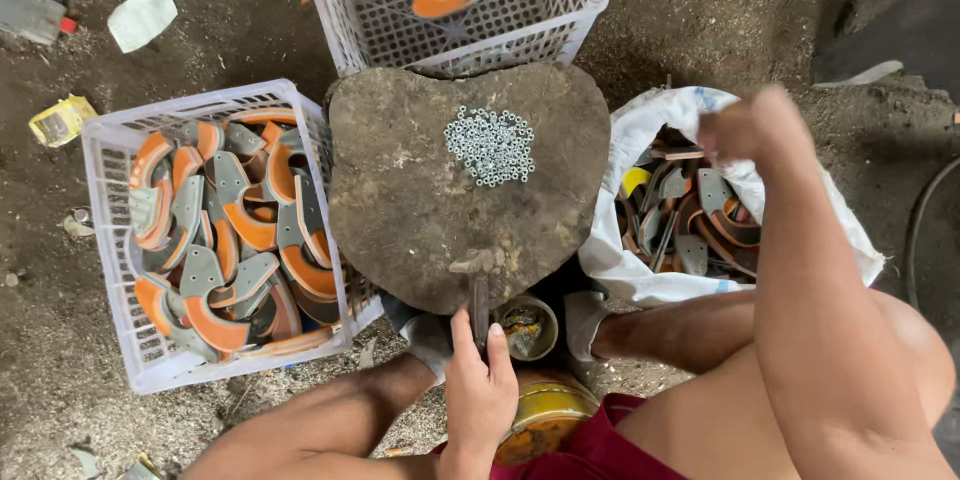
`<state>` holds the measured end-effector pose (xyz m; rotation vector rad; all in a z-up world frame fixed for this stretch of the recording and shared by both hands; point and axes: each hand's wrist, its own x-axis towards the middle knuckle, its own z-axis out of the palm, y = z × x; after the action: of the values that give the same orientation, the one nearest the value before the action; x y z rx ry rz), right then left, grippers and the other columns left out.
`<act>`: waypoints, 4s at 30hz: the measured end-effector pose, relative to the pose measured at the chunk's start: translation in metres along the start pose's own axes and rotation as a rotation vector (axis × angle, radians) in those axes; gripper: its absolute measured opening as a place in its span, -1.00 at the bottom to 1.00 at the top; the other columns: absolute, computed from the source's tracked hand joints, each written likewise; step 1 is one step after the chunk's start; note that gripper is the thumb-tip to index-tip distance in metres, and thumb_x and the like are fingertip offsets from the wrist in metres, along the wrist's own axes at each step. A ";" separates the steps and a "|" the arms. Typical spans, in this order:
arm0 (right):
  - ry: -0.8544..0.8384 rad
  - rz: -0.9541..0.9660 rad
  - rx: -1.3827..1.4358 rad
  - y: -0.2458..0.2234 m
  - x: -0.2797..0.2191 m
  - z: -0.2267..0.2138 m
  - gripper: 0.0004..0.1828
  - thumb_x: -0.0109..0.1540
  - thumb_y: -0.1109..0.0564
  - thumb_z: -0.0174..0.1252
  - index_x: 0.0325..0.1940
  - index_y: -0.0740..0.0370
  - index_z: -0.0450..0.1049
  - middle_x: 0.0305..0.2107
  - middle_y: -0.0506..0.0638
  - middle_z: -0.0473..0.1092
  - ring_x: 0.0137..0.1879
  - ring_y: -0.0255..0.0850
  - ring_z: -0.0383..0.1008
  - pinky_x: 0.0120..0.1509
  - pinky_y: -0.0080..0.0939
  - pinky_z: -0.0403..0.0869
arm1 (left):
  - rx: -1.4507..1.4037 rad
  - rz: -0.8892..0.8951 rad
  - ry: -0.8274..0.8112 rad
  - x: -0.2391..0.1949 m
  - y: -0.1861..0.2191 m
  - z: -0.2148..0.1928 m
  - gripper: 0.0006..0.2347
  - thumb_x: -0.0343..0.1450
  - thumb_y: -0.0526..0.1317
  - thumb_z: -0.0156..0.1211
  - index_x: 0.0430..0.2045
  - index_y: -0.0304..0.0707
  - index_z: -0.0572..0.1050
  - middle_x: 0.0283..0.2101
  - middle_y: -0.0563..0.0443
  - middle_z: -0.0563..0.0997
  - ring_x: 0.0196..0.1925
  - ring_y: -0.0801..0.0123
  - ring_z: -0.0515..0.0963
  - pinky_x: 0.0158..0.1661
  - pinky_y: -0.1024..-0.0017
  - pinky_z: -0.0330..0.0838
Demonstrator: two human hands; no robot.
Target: The person sits on the ground and repeatedly picks up small metal washers, places them into holes on curved metal blades, and hammers them into place using a hammer and a stone as an anvil. Finished blades are placed into a white plastic basket.
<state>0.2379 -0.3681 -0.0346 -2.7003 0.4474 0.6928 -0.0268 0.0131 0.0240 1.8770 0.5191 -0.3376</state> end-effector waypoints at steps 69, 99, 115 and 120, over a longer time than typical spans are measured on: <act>0.417 -0.620 0.143 -0.068 -0.206 0.098 -0.78 -0.01 0.08 0.45 -0.29 0.06 0.69 -0.22 -0.12 0.49 0.05 -0.05 0.38 0.21 0.02 0.29 | 0.214 0.318 -0.064 0.025 0.034 0.034 -0.56 0.51 -0.11 0.00 0.33 -0.11 0.26 -0.38 -0.41 0.66 -0.31 -0.32 0.66 -0.32 -0.11 0.52; 0.289 -0.535 0.327 -0.139 -0.139 0.050 -0.77 0.23 0.10 0.32 -0.06 0.20 0.67 -0.13 0.14 0.55 -0.14 0.02 0.58 -0.04 -0.06 0.51 | 0.216 0.272 -0.104 0.023 0.039 0.035 -0.55 0.51 -0.12 0.01 0.34 -0.13 0.21 -0.44 -0.43 0.65 -0.34 -0.36 0.65 -0.31 -0.14 0.52; 0.259 -0.593 0.276 -0.157 -0.116 0.075 -0.79 0.09 0.10 0.42 -0.22 0.18 0.68 -0.29 0.08 0.51 -0.15 0.04 0.54 -0.02 -0.01 0.49 | 0.164 0.282 -0.114 0.026 0.033 0.037 -0.55 0.52 -0.14 0.02 0.33 -0.19 0.21 -0.40 -0.43 0.65 -0.31 -0.36 0.65 -0.29 -0.16 0.50; 0.201 -0.607 0.270 -0.156 -0.112 0.070 -0.83 0.10 0.15 0.38 -0.30 0.26 0.60 -0.33 0.10 0.48 -0.17 0.02 0.54 -0.04 -0.02 0.48 | 0.196 0.245 -0.127 0.025 0.035 0.038 -0.55 0.52 -0.11 0.00 0.34 -0.15 0.20 -0.40 -0.44 0.66 -0.31 -0.37 0.64 -0.29 -0.18 0.49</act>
<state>0.1740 -0.1767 -0.0007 -2.4507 -0.2257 0.1754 0.0130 -0.0280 0.0272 2.0668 0.1716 -0.3509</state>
